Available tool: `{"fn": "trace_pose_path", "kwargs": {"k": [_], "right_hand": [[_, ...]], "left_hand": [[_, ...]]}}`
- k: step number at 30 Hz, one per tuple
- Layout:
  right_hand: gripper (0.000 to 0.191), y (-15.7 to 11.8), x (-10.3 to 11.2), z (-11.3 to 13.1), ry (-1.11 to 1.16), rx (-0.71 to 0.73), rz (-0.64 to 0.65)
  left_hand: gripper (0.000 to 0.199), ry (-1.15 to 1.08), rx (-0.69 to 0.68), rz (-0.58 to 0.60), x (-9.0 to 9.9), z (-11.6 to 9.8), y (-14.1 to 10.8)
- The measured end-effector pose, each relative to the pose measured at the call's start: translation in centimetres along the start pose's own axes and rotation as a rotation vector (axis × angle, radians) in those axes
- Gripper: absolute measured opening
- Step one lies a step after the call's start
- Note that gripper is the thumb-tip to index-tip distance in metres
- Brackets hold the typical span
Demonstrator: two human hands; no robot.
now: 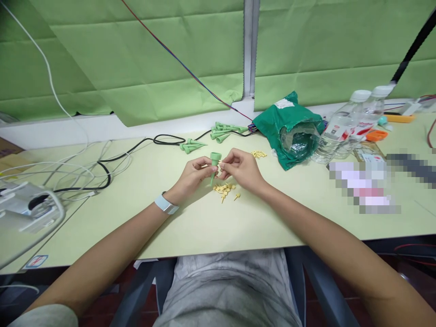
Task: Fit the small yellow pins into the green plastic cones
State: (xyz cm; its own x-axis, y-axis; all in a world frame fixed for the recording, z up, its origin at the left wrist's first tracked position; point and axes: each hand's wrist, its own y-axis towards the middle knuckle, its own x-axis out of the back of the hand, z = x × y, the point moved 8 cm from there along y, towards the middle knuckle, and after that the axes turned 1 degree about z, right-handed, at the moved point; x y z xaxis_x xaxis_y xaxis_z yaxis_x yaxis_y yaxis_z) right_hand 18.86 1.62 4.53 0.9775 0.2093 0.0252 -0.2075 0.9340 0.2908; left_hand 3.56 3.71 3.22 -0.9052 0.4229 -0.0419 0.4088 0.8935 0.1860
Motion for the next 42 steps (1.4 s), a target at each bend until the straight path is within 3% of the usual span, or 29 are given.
{"fn": "trace_pose_path", "kwargs": {"k": [2,4,9,11,13,16,18,24,27,29,31,37,42], "right_hand": [[0.031,0.1,-0.7,-1.3,0.192,-0.179,0.038],[0.029,0.1,-0.9,-1.5,0.203,-0.204,0.057],[0.019,-0.7,0.0,1.3,-0.278,0.216,0.024],[0.019,-0.9,0.0,1.5,-0.288,0.241,0.006],[0.020,-0.5,0.0,0.5,-0.112,0.099,-0.007],[0.024,-0.2,-1.0,-2.0,0.221,-0.225,0.039],[0.025,-0.2,-1.2,-2.6,0.254,-0.282,0.053],[0.018,-0.9,-0.2,1.3,-0.409,0.275,0.020],[0.021,-0.5,0.4,1.1,-0.312,0.215,-0.021],[0.025,0.3,1.4,0.1,-0.158,0.088,-0.066],[0.028,1.2,3.1,-0.7,-0.147,0.037,-0.134],[0.014,3.2,11.9,-2.0,-0.681,0.096,-0.446],[0.013,4.0,15.9,-3.7,-0.941,-0.021,-0.479]], "left_hand": [[0.028,0.050,-0.047,-0.011,0.2,-0.5,-0.1],[0.028,0.039,-0.024,0.010,0.1,-0.3,-0.2],[0.030,-0.148,0.150,0.095,-0.8,1.3,-0.2],[0.029,-0.168,0.147,0.106,-0.8,1.3,-0.2],[0.028,-0.141,0.096,0.091,-0.5,0.8,0.0],[0.027,-0.097,0.058,0.086,-0.1,0.5,0.1],[0.026,-0.117,0.093,0.100,-0.2,1.0,0.1],[0.027,-0.264,0.205,0.086,-0.3,2.5,0.0],[0.024,-0.296,0.146,0.017,0.9,1.9,0.4],[0.024,-0.302,0.095,-0.050,2.1,1.3,0.7],[0.024,-0.310,0.074,-0.104,3.1,1.0,0.9],[0.029,-0.276,0.119,-0.124,3.5,2.1,1.0],[0.030,-0.280,0.154,-0.121,3.2,2.7,1.0]]}}
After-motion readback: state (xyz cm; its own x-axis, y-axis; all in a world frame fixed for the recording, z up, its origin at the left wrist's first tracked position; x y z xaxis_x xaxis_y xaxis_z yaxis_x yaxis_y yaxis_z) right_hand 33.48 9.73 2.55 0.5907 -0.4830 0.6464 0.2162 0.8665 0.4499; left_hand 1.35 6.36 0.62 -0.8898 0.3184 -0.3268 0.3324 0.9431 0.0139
